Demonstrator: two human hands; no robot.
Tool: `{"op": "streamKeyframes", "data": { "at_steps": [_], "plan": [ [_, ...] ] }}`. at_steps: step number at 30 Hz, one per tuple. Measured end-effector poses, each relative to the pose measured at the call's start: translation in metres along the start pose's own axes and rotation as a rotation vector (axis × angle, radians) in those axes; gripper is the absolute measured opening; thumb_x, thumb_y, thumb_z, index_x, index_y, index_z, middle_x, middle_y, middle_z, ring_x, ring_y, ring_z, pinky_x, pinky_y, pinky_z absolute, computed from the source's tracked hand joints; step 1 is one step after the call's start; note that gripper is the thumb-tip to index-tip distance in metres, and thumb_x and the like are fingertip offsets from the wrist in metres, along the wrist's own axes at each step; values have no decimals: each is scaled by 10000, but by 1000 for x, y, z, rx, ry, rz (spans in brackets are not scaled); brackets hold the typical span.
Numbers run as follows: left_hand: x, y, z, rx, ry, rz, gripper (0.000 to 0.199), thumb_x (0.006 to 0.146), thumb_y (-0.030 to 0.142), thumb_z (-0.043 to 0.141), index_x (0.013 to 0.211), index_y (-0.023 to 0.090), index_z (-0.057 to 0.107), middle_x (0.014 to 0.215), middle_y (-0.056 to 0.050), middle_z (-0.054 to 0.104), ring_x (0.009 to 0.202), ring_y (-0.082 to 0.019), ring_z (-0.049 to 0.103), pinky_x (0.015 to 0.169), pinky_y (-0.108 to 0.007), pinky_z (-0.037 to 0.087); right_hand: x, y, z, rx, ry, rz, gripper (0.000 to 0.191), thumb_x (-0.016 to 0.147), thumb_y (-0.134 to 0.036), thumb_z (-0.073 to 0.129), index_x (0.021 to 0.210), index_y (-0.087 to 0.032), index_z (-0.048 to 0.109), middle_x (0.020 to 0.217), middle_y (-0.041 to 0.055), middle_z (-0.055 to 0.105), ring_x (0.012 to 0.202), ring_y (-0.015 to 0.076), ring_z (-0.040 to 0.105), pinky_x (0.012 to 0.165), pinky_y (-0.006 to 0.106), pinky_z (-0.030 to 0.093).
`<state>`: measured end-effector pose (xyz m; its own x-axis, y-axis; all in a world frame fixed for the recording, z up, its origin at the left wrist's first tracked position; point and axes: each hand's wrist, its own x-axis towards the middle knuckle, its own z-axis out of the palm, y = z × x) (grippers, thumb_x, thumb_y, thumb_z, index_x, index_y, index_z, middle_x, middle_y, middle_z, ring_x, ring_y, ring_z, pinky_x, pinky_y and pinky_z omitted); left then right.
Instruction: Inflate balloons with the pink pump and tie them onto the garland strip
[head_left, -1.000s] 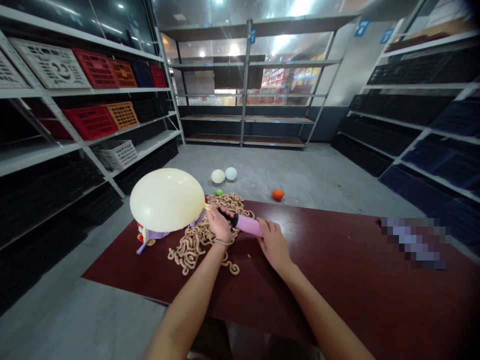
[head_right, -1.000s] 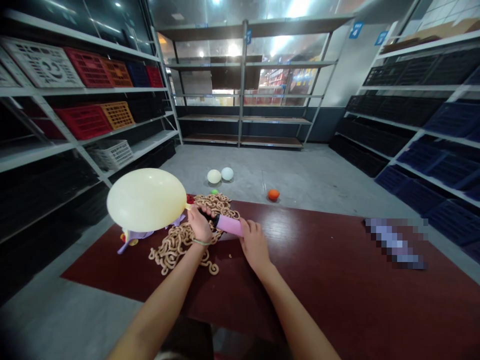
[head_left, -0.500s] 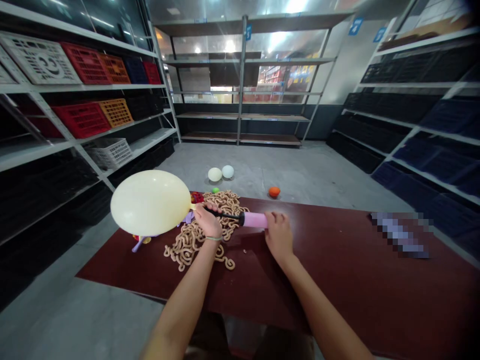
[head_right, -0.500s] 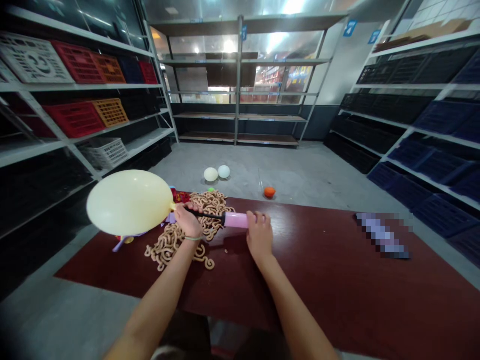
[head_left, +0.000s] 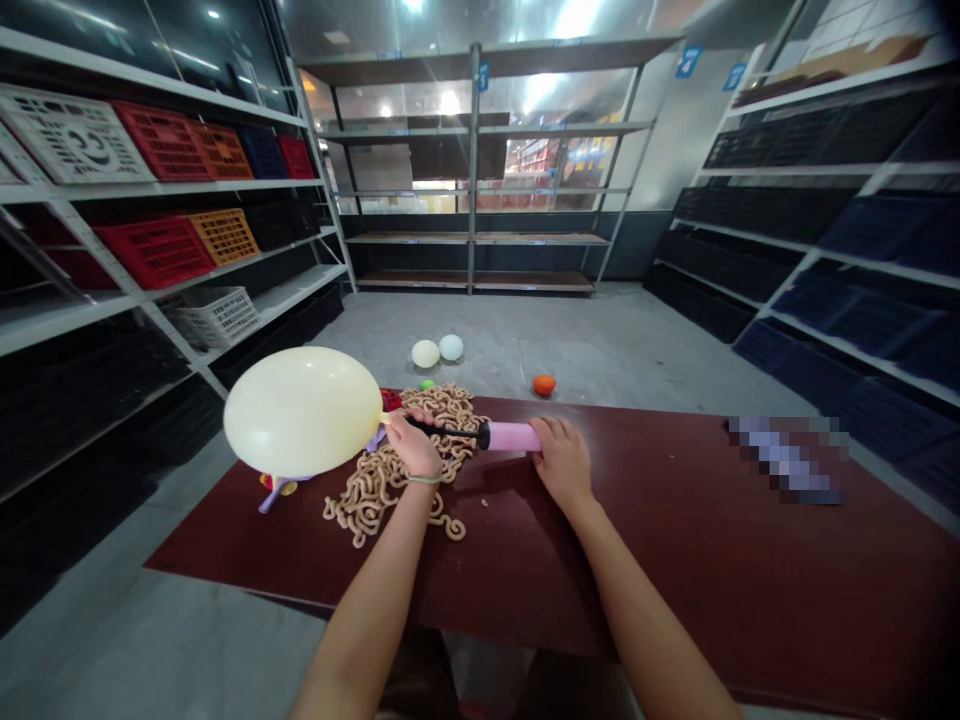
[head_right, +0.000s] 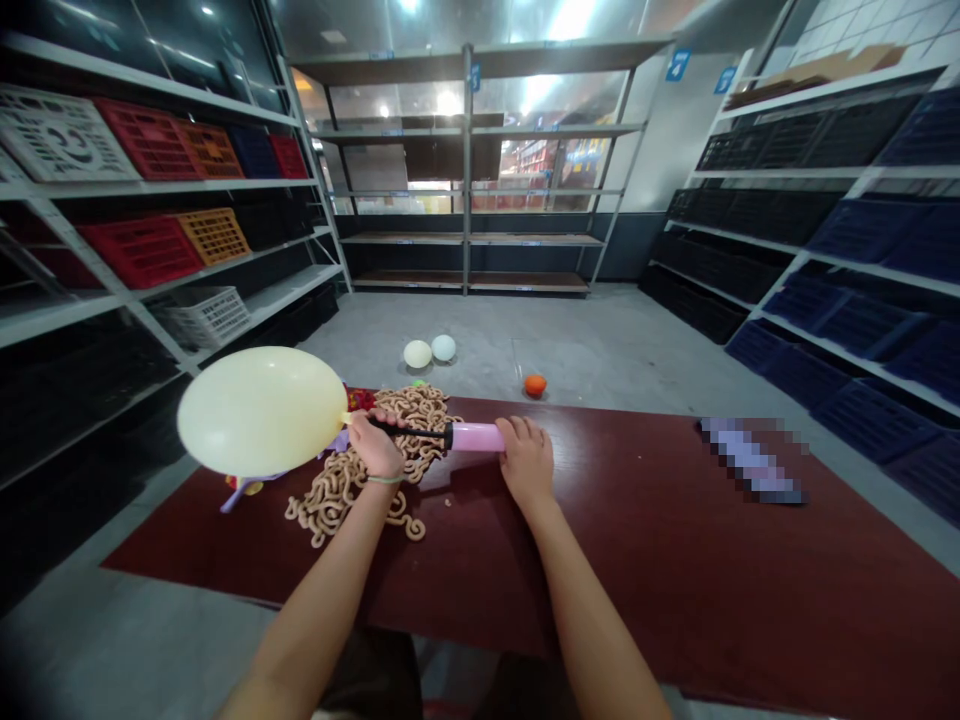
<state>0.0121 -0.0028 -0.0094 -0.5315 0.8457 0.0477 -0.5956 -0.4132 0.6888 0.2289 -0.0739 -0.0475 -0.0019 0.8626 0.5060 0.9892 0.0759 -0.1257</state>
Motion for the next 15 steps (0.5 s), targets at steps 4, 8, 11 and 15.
{"op": "streamKeyframes", "data": {
  "at_steps": [4, 8, 11, 15],
  "plan": [
    [8, 5, -5, -19, 50, 6, 115, 837, 234, 388, 730, 211, 351, 582, 63, 378, 469, -87, 392, 465, -229, 342, -1, -12, -1, 7, -23, -10, 454, 775, -110, 580, 1218, -207, 562, 1152, 85, 603, 1081, 261, 455, 913, 351, 380],
    [2, -1, -4, -30, 26, -16, 116, 839, 234, 416, 737, 207, 368, 588, 58, 393, 471, -88, 390, 455, -223, 341, -5, -47, 2, 29, -67, -28, 549, 774, -130, 591, 1308, -231, 518, 1131, 87, 597, 1021, 255, 460, 831, 334, 390],
    [-5, -8, -1, -15, -39, -58, 163, 875, 280, 429, 736, 208, 383, 587, 50, 405, 473, -99, 408, 456, -233, 364, -7, -53, 3, 74, -112, -102, 595, 787, -138, 582, 1362, -244, 473, 1154, 78, 596, 1014, 239, 476, 834, 329, 381],
    [-4, -10, 4, -2, -26, -77, 135, 875, 256, 417, 749, 210, 403, 589, 42, 421, 474, -117, 427, 448, -250, 383, -4, -25, -3, 20, -85, -93, 535, 808, -154, 573, 1327, -261, 495, 1186, 75, 607, 1054, 246, 491, 867, 359, 343]
  ]
}}
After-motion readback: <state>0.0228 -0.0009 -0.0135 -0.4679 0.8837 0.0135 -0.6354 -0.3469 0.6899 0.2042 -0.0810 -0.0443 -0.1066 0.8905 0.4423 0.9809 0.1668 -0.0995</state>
